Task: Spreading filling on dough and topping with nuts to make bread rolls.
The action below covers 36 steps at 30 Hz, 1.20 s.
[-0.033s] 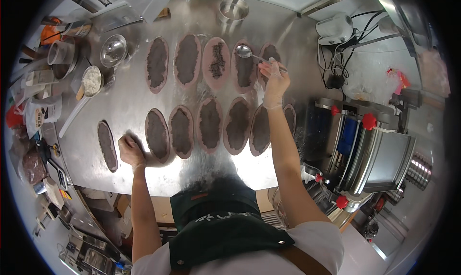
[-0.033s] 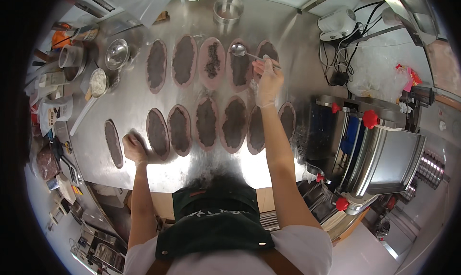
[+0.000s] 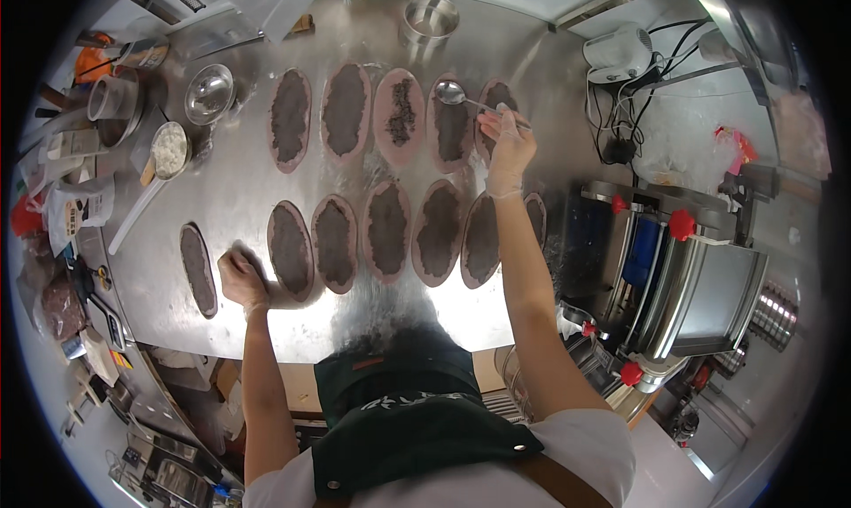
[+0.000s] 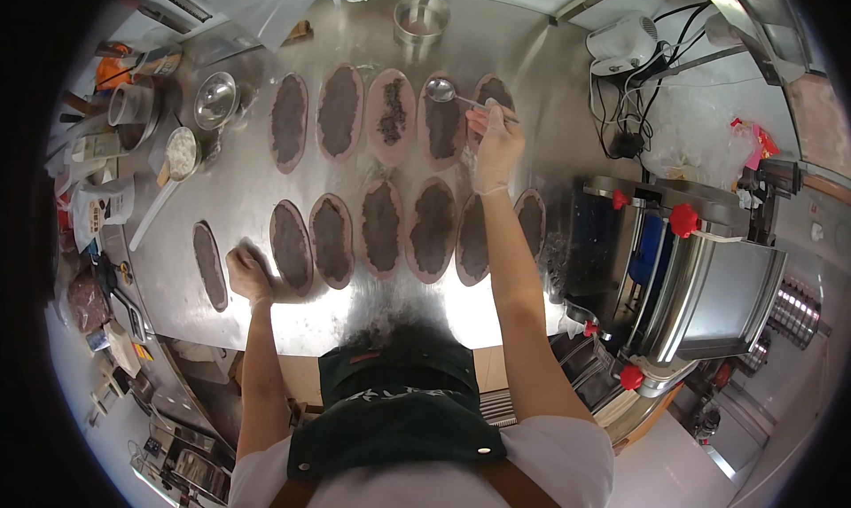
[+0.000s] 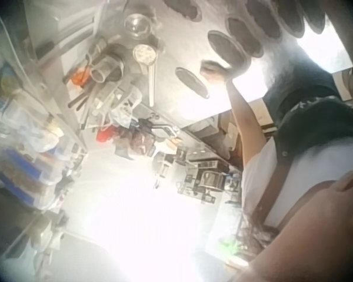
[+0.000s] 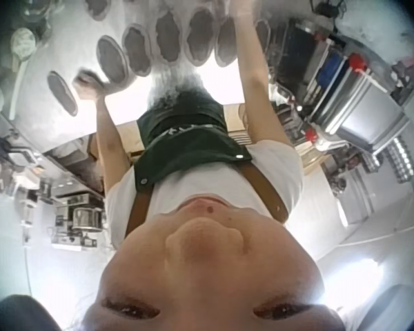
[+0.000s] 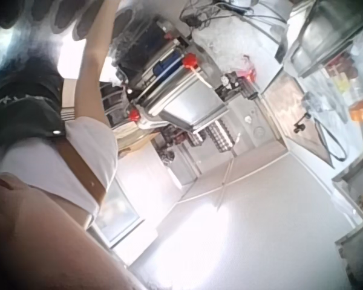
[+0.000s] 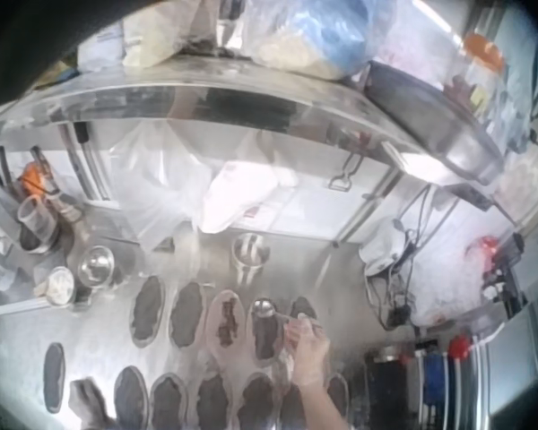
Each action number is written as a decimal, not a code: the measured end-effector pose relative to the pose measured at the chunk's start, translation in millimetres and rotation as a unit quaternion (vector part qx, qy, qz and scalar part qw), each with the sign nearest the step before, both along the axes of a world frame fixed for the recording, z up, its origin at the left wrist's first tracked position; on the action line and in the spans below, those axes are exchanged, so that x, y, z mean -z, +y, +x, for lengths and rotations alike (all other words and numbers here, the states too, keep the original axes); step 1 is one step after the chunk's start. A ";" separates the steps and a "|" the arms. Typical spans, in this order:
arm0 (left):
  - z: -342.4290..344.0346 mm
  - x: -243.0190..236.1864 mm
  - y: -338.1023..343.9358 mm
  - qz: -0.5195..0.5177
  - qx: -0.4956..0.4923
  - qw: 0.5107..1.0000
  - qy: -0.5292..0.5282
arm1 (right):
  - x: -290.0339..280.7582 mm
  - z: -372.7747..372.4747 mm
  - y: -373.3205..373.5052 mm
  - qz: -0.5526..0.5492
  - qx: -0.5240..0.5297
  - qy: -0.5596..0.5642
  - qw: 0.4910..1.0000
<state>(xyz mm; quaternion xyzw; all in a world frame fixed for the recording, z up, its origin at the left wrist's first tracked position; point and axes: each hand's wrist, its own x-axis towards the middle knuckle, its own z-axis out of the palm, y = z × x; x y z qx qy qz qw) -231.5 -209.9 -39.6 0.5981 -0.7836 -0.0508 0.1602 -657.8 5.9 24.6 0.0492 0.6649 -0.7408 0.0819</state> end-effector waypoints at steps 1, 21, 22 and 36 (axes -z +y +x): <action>0.2 2.5 -0.6 -0.006 -0.001 1.000 -0.001 | -0.6 -6.0 -3.1 0.000 0.001 0.000 1.000; 1.7 1.1 0.0 -0.021 0.010 1.000 0.007 | 3.3 15.8 35.3 0.023 0.066 -0.116 0.991; 0.9 2.2 -1.2 -0.020 0.006 1.000 0.003 | 4.6 15.2 34.8 0.022 0.065 -0.117 0.991; 0.0 0.0 -0.9 0.001 -0.003 1.000 -0.004 | -13.2 28.7 12.5 0.004 0.053 -0.063 0.997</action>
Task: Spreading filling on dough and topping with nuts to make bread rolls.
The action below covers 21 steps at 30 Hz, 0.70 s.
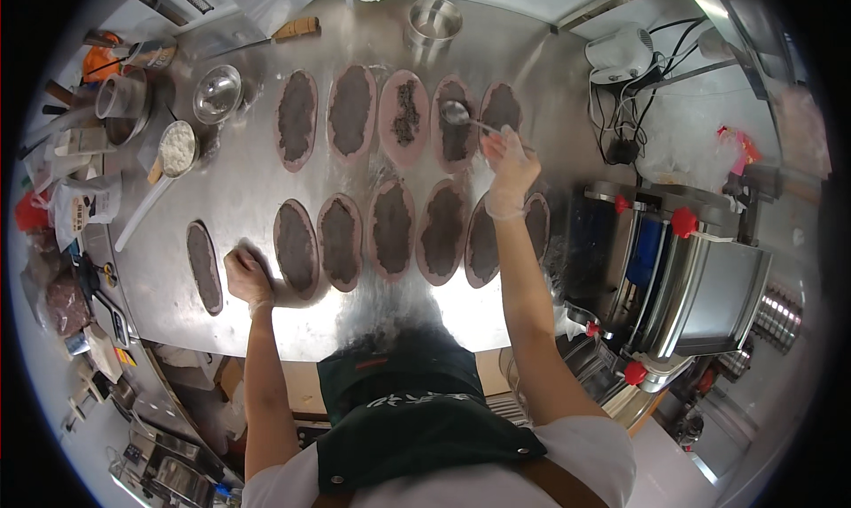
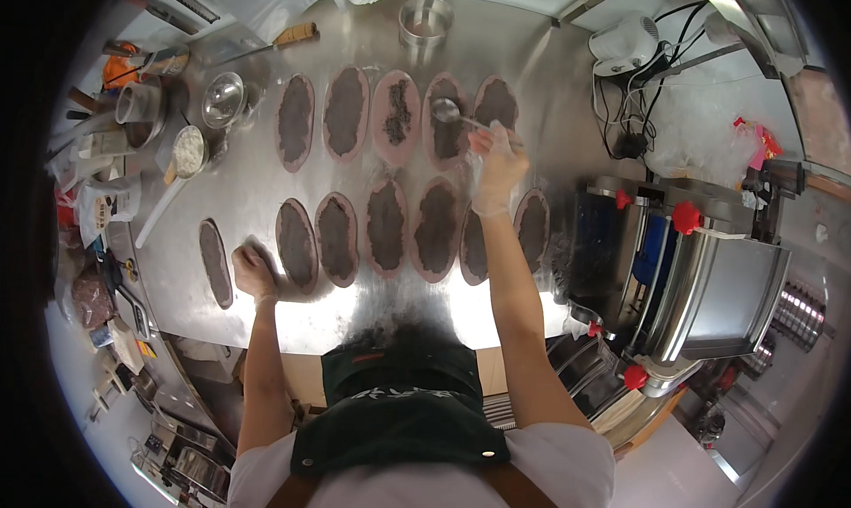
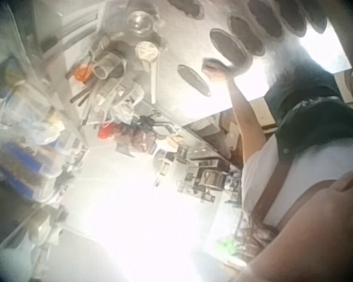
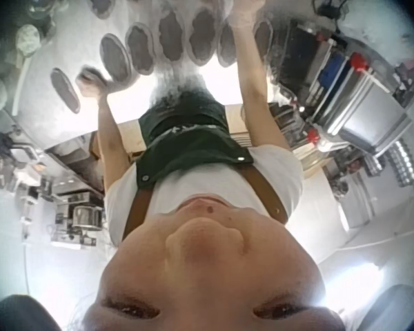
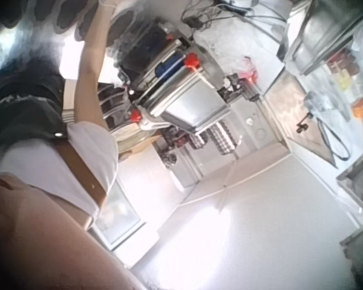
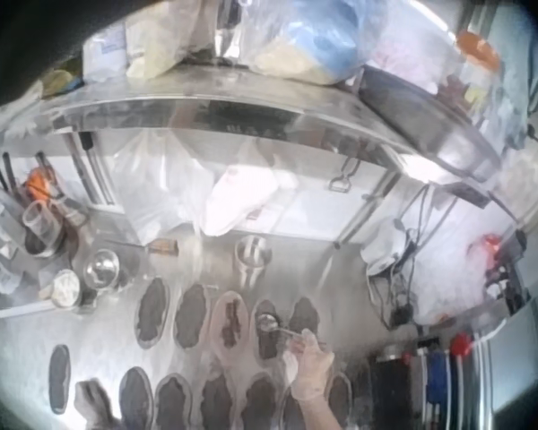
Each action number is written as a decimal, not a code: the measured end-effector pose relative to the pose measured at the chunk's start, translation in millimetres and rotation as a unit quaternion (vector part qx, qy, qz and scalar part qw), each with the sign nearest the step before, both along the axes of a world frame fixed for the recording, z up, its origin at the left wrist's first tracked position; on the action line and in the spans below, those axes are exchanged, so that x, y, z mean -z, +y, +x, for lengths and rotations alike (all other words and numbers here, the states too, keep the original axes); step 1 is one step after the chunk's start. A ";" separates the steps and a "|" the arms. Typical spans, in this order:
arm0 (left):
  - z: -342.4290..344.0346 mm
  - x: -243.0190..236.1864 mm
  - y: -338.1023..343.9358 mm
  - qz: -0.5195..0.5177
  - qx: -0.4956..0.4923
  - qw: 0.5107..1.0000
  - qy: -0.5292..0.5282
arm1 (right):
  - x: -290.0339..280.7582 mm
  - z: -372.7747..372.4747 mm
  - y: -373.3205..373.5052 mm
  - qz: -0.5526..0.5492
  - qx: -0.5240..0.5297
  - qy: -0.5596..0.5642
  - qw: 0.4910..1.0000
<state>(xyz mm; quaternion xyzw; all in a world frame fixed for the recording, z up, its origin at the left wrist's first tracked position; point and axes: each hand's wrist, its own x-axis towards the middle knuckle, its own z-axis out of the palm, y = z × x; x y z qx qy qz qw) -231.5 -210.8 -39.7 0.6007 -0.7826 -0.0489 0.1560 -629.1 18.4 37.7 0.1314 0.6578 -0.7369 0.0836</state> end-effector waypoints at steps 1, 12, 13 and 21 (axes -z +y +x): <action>-0.7 1.3 0.6 -0.005 0.001 1.000 -0.002 | 3.7 -7.2 -8.1 -0.001 0.003 0.002 1.000; -2.7 -2.3 -0.9 -0.004 0.010 1.000 0.007 | -3.7 0.5 15.7 0.007 0.015 -0.004 1.000; -1.4 -2.2 0.9 -0.003 0.014 1.000 0.007 | -0.2 -0.3 18.9 0.008 0.018 -0.004 1.000; -3.3 -4.1 2.1 -0.011 0.003 1.000 -0.019 | 12.2 11.6 41.5 0.012 0.015 0.093 0.996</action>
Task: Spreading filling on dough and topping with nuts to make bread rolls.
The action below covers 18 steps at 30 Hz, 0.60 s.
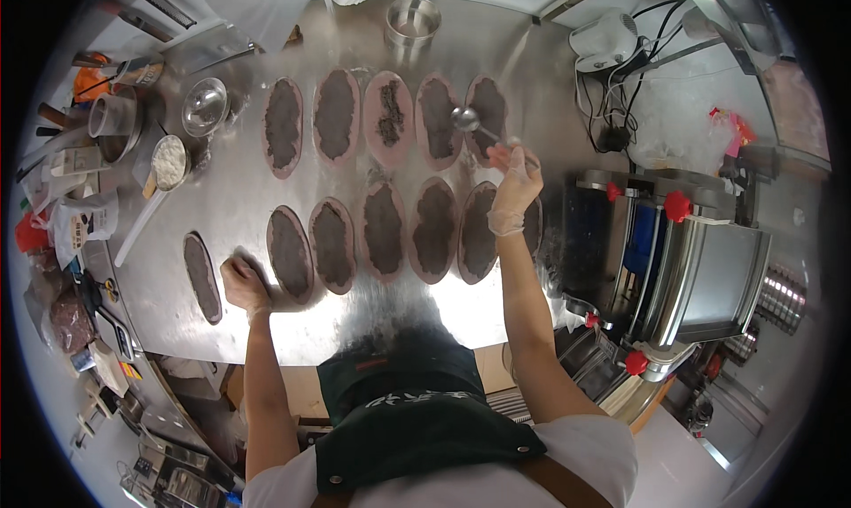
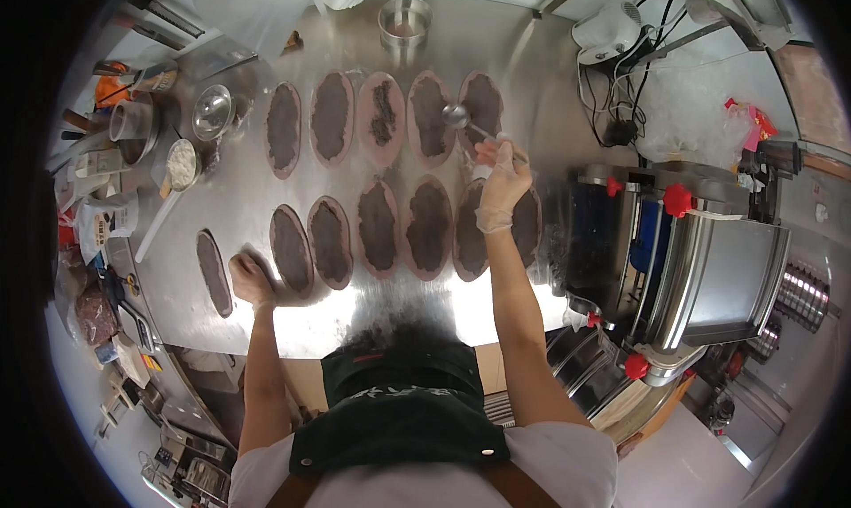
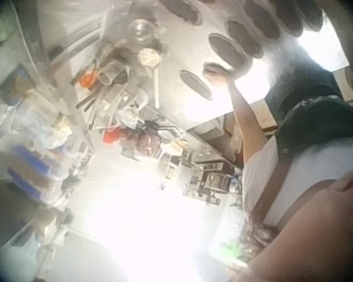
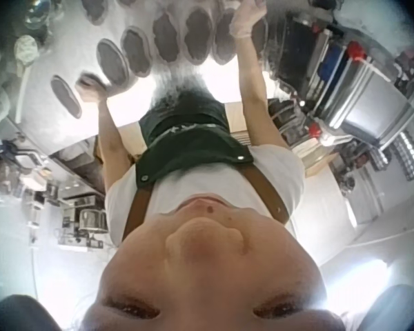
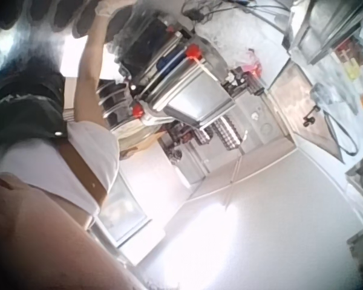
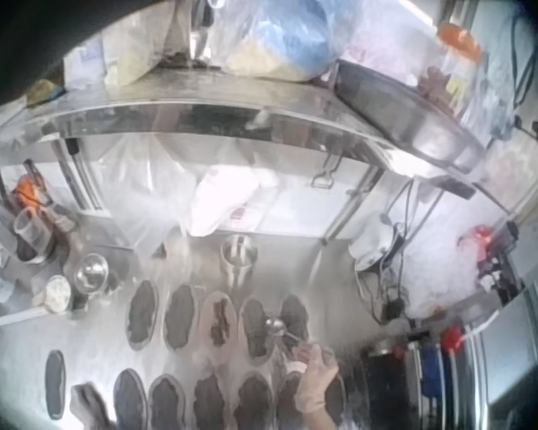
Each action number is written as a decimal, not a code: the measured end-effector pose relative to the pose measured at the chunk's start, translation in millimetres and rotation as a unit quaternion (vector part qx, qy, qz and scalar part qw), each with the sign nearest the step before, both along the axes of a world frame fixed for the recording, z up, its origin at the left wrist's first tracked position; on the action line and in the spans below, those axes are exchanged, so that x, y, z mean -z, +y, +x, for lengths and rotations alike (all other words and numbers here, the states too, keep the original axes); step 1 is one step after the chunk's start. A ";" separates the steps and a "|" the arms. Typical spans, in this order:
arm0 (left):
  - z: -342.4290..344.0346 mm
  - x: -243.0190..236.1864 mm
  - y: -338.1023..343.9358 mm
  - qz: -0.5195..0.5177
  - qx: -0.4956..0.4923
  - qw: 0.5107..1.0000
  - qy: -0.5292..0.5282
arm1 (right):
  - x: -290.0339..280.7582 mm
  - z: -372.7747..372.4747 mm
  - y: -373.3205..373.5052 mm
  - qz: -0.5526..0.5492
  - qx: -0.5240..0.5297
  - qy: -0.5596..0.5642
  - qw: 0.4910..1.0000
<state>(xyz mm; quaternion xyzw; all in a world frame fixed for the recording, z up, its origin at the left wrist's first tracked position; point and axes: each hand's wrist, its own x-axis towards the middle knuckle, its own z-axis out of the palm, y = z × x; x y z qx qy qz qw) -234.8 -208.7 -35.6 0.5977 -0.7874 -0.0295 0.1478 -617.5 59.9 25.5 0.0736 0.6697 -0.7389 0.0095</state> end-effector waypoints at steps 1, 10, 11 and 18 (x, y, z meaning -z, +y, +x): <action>3.0 0.9 0.4 0.001 0.000 1.000 -0.001 | -1.1 -0.9 -0.9 0.001 0.000 -0.001 1.000; 0.9 1.9 0.7 -0.011 0.010 1.000 0.017 | 14.2 -1.7 -6.9 0.206 -0.077 0.159 0.963; -0.5 1.1 0.6 -0.008 0.006 1.000 0.020 | 15.2 -1.1 -7.0 0.276 -0.084 0.183 0.940; 5.0 6.1 -0.6 -0.018 0.009 1.000 0.017 | -2.6 17.6 -7.7 0.438 -0.134 0.263 0.849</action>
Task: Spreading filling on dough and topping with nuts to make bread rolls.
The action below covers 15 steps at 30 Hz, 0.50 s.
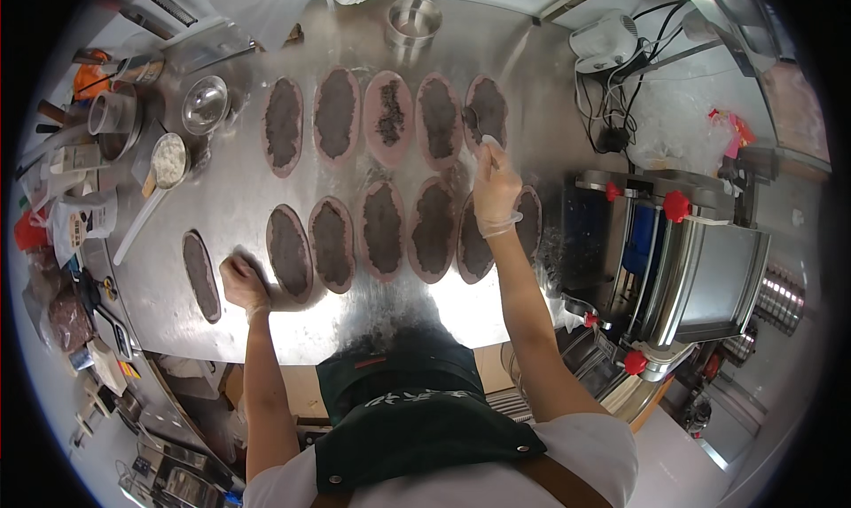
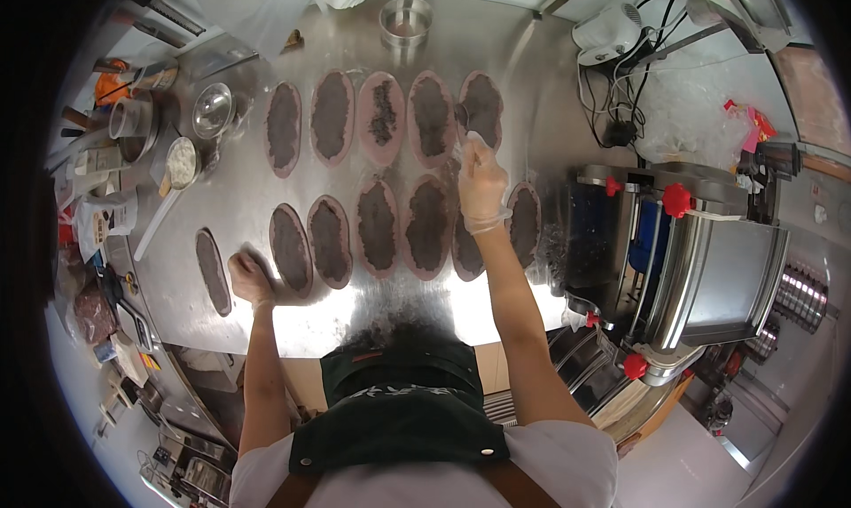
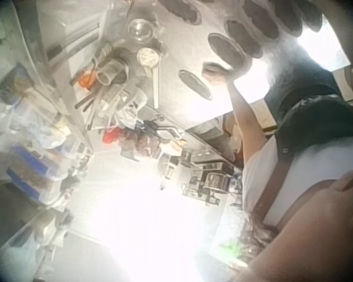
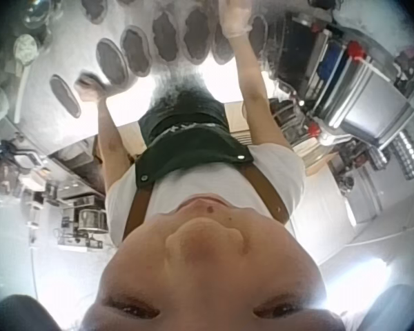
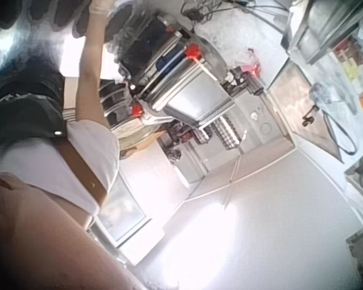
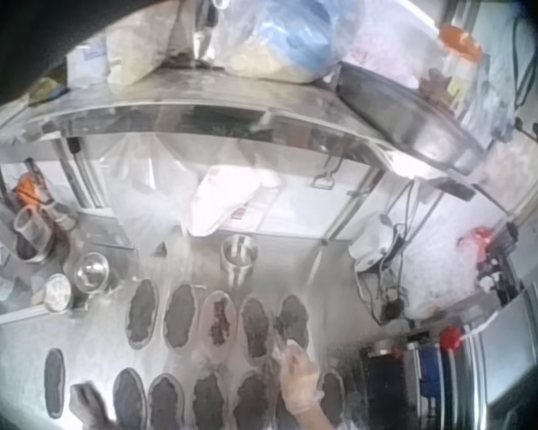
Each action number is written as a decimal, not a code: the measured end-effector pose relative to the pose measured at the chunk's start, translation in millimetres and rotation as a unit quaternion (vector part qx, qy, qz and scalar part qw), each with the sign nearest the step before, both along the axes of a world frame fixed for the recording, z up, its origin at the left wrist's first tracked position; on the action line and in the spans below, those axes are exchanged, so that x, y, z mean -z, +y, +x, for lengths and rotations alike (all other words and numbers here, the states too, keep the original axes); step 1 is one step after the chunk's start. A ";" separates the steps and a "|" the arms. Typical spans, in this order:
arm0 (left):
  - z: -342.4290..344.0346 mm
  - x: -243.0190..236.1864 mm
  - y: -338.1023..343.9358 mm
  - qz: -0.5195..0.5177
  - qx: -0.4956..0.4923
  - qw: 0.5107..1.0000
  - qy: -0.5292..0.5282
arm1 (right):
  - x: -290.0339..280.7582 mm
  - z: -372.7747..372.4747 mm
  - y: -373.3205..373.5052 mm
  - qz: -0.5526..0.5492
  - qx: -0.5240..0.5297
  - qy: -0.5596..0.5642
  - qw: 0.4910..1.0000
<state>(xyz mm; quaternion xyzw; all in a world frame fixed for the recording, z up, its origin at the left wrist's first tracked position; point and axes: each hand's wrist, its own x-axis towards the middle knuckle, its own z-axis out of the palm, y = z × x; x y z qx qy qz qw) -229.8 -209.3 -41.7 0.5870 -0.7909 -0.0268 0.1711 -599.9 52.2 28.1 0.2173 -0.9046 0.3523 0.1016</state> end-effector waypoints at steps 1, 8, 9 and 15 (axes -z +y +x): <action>0.3 0.9 -0.6 0.001 0.000 1.000 0.000 | 7.2 -1.3 1.7 0.001 0.000 0.000 1.000; 2.1 1.9 -1.4 0.026 -0.018 0.999 -0.013 | 1.5 -4.1 12.4 -0.339 0.107 -0.207 0.911; 1.5 1.8 -1.1 0.028 -0.019 0.999 -0.013 | -0.2 -0.5 13.8 -0.324 0.098 -0.196 0.920; 2.2 0.7 -1.2 0.034 -0.017 0.999 -0.008 | -3.1 8.1 8.8 -0.163 0.031 -0.163 0.973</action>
